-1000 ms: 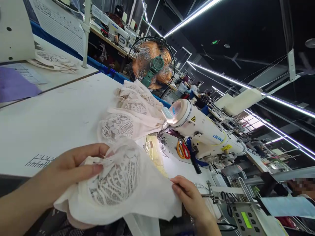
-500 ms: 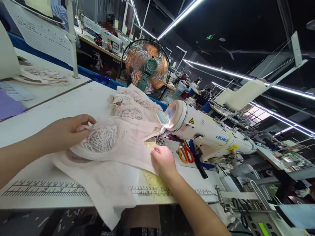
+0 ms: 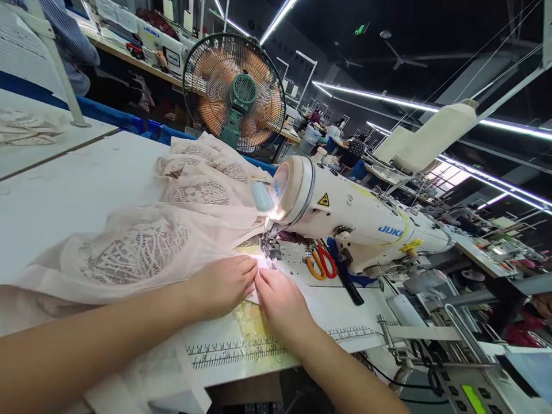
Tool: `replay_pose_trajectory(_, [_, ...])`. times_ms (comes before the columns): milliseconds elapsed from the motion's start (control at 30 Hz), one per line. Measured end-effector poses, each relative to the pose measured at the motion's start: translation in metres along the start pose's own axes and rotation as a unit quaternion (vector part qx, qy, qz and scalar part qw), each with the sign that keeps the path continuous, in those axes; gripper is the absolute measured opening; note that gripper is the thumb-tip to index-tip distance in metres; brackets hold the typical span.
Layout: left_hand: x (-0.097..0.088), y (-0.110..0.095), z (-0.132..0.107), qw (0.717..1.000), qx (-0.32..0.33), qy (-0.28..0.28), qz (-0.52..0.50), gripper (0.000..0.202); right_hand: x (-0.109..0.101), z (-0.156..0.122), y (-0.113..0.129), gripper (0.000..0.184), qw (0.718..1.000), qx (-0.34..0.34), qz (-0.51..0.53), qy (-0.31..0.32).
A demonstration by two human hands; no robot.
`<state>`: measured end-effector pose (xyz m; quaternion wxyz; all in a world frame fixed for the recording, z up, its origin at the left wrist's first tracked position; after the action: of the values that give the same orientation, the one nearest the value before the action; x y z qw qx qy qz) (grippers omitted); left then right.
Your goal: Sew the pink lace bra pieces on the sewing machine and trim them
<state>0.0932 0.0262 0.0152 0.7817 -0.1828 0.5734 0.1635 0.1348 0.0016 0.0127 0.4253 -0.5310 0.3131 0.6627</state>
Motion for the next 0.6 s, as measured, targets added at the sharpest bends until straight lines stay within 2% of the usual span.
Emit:
replay_pose_trajectory(233, [0.003, 0.014, 0.015, 0.999, -0.010, 0.032, 0.003, 0.027, -0.014, -0.041, -0.003, 0.032, 0.990, -0.052, 0.097, -0.085])
replay_pose_trajectory(400, [0.001, 0.015, 0.025, 0.999, 0.004, 0.040, -0.004, 0.024, -0.015, -0.041, -0.005, 0.031, 0.988, -0.044, 0.110, -0.100])
replay_pose_trajectory(600, [0.003, 0.016, 0.025, 0.997, 0.002, 0.075, -0.001, 0.027, -0.020, -0.039, 0.000, 0.029, 0.986, -0.040, 0.122, -0.102])
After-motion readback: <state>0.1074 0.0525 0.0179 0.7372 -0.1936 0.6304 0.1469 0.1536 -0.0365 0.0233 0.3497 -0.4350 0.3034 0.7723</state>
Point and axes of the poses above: each hand's wrist, its own z-axis towards the middle knuckle, its own x-axis out of the palm, y = z × x, the point moved 10 cm from there along z, towards the middle knuckle, and after that the axes turned 2 degrees about -x, right-handed, at the moved point
